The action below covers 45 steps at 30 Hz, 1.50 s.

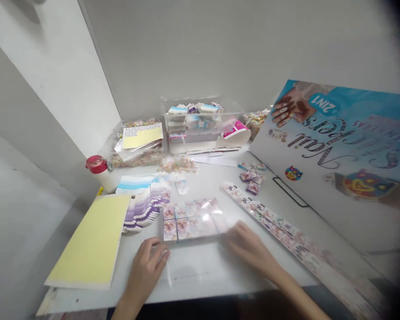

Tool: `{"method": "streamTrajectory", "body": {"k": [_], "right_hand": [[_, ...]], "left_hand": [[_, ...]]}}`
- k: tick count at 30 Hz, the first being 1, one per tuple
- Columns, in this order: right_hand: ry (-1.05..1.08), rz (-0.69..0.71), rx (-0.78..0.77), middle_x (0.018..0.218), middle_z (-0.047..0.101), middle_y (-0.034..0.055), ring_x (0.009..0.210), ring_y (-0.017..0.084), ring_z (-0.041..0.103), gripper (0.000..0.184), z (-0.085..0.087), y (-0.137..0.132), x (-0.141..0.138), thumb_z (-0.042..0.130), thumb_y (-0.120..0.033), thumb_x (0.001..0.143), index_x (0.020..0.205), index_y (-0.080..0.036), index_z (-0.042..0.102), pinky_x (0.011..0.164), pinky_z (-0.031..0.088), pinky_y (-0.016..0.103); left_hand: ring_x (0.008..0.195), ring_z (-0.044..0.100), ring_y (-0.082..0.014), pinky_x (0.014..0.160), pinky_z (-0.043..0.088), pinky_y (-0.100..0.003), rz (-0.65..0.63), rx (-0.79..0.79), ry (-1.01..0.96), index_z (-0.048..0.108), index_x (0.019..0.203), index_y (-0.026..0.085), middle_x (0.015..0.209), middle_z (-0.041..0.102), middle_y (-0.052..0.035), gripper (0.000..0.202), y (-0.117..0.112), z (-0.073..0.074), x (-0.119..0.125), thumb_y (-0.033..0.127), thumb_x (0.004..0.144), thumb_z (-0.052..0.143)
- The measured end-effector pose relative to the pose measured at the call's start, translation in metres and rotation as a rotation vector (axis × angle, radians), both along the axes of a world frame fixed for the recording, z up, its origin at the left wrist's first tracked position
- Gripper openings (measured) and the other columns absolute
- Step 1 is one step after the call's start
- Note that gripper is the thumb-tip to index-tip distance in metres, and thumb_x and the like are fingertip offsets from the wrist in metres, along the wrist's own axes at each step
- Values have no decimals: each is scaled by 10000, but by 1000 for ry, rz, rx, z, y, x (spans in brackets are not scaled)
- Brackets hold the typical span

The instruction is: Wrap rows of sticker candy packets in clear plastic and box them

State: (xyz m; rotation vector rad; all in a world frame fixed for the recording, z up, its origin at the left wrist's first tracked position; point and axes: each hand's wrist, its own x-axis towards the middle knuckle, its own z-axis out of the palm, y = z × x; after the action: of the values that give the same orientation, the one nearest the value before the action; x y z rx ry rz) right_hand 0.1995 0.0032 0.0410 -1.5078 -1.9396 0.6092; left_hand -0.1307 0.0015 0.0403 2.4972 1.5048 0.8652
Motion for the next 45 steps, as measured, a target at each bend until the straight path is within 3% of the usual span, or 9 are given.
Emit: {"method": "streamTrajectory", "body": {"k": [4, 7, 9, 12, 19, 23, 31, 38, 45], "right_hand": [[64, 11, 65, 869, 546, 45, 835, 184, 562, 188, 22, 11, -3, 484, -335, 899, 807, -212, 592, 751, 470, 317], [82, 55, 93, 1117, 574, 75, 1059, 221, 549, 221, 29, 28, -8, 478, -366, 909, 1037, -249, 615, 898, 458, 370], [8, 138, 86, 1362, 458, 75, 1257, 237, 427, 427, 25, 42, -13, 487, -408, 904, 1315, -297, 461, 1006, 401, 407], [-230, 308, 139, 1514, 265, 41, 1398, 255, 191, 646, 11, 57, -21, 509, -466, 882, 1452, -330, 238, 1108, 257, 474], [-531, 348, 306, 1548, 133, -2, 1416, 286, 87, 651, -12, 55, -23, 573, -344, 869, 1433, -398, 253, 1095, 251, 520], [-517, 282, 322, 1537, 177, -15, 1413, 286, 111, 622, -15, 49, -25, 568, -288, 875, 1418, -408, 289, 1067, 310, 510], [-304, 478, 81, 1551, 107, -45, 1425, 231, 22, 556, 11, 50, -9, 484, -259, 918, 1422, -391, 288, 1116, 231, 476], [-323, 389, 121, 1519, 254, -10, 1416, 226, 118, 521, 3, 42, -14, 395, -156, 923, 1404, -350, 357, 1086, 271, 454], [-462, 159, 324, 1388, 474, 49, 1303, 302, 340, 466, -13, 37, -37, 576, -389, 852, 1308, -343, 487, 997, 291, 484]], "left_hand": [[993, 568, -203, 855, 496, -343, 15, -20, -108, 651, 962, 233, 1010, 577, -68, 180, 6, 16, 8, 300, 894, 499], [1203, 471, -229, 974, 434, -394, -42, -106, -49, 548, 1228, 303, 1253, 545, -60, 325, 26, 31, 20, 342, 920, 453], [1327, 343, -275, 1036, 368, -459, -126, -131, 83, 391, 1371, 335, 1418, 431, -54, 487, 42, 36, 30, 434, 900, 463], [1379, 247, -315, 1071, 294, -528, -245, -88, 288, 281, 1422, 346, 1495, 323, -59, 635, 59, 32, 38, 519, 849, 493], [1372, 268, -322, 1066, 267, -602, -218, 8, 440, 305, 1410, 340, 1486, 344, -47, 618, 59, 8, 37, 414, 848, 551], [1390, 225, -301, 1071, 315, -532, -216, -3, 372, 328, 1404, 322, 1486, 343, -52, 599, 59, -1, 38, 375, 852, 552], [1420, 115, -262, 1086, 303, -489, -315, -196, 247, 220, 1436, 363, 1528, 249, -29, 651, 61, 13, 30, 347, 867, 534], [1426, 58, -264, 1105, 246, -516, -307, -171, 211, 276, 1425, 322, 1523, 261, -37, 564, 57, 6, 33, 213, 908, 473], [1409, 155, -287, 1080, 313, -510, -203, -138, 247, 290, 1418, 347, 1517, 277, -14, 562, 49, 11, 40, 408, 893, 484]]}}
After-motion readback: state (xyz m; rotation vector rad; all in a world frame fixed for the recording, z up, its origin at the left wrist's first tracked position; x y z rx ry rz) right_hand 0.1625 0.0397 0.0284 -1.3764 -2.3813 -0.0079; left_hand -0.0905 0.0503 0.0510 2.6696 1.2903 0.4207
